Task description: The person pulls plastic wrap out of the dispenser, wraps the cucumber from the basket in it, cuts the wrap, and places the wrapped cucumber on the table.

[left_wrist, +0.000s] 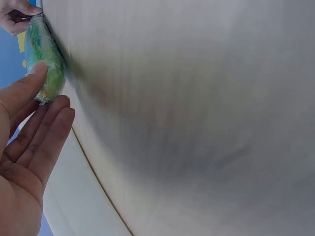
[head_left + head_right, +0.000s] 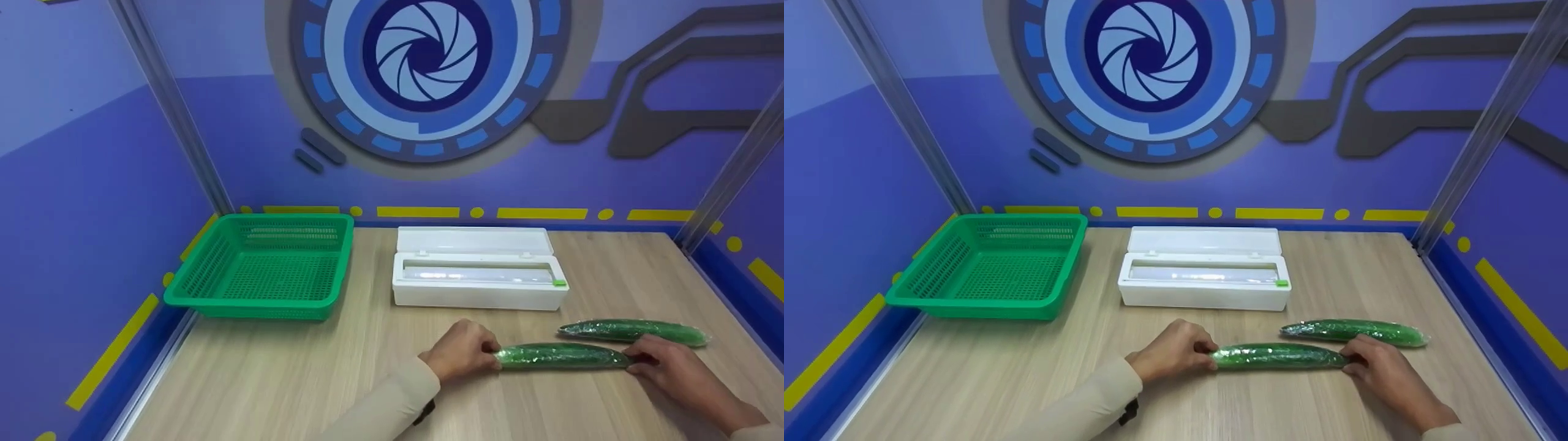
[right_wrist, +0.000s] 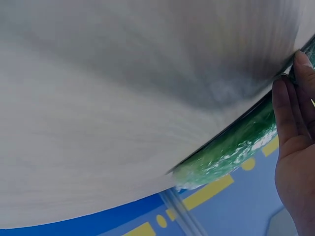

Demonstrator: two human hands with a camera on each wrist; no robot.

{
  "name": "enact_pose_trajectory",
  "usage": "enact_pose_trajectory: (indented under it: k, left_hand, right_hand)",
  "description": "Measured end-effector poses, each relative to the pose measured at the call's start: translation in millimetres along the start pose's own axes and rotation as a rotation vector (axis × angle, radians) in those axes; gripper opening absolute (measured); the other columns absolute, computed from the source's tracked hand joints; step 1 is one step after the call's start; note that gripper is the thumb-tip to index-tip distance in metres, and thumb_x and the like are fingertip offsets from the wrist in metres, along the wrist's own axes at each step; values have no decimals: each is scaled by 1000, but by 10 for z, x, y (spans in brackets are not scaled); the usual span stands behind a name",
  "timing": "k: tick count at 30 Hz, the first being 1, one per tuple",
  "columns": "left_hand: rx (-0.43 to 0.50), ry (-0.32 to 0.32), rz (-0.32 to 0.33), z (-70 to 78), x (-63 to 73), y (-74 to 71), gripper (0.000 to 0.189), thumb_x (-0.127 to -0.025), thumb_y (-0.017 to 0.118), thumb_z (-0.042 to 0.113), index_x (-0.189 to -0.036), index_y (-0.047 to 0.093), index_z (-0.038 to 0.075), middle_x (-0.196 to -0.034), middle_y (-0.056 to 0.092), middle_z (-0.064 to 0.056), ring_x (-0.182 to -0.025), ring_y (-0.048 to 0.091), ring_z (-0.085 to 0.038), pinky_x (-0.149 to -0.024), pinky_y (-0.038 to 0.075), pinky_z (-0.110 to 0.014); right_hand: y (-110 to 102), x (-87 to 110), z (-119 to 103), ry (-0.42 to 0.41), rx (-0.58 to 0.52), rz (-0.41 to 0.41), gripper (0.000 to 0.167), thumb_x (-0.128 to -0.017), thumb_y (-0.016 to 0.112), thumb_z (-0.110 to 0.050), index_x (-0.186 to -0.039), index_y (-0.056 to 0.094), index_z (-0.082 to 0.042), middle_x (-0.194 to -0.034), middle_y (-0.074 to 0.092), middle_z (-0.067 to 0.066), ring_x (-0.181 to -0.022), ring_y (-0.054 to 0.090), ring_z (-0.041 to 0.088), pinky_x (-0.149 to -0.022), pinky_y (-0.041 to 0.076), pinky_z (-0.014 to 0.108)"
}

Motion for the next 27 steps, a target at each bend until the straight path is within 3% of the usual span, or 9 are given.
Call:
enact_pose_trajectory:
  k: [11, 20, 27]
  left_hand:
    - [-7, 60, 13, 182, -182, 173, 14, -85, 91, 16, -98, 86, 12, -90, 79, 10, -75, 55, 11, -71, 42, -7]
    - [5, 39, -2, 349, -320, 315, 16, -87, 90, 16, -101, 85, 13, -92, 78, 11, -77, 55, 12, -72, 43, -6]
    - [-24, 32, 4, 460, -400, 414, 14, -88, 90, 18, -101, 86, 13, -92, 78, 13, -75, 53, 13, -70, 42, -6]
  right_hand:
    - [-109, 96, 271, 40, 29, 45, 30, -75, 92, 3, -88, 77, -20, -88, 68, -10, -82, 62, 1, -70, 56, 29]
    - [-162, 151, 552, 198, 21, -47, 21, -81, 87, 5, -91, 76, -11, -89, 70, 0, -85, 68, 25, -75, 58, 49]
    - [-213, 220, 708, 223, 16, -74, 17, -83, 86, 4, -92, 78, -8, -89, 70, 1, -84, 67, 26, -75, 57, 54]
Point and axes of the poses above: each hand's wrist, its own x-axis away from the middle knuckle, its own y-axis out of the palm, z = x × y, the point moved 7 cm from there along -x, towards the middle knuckle
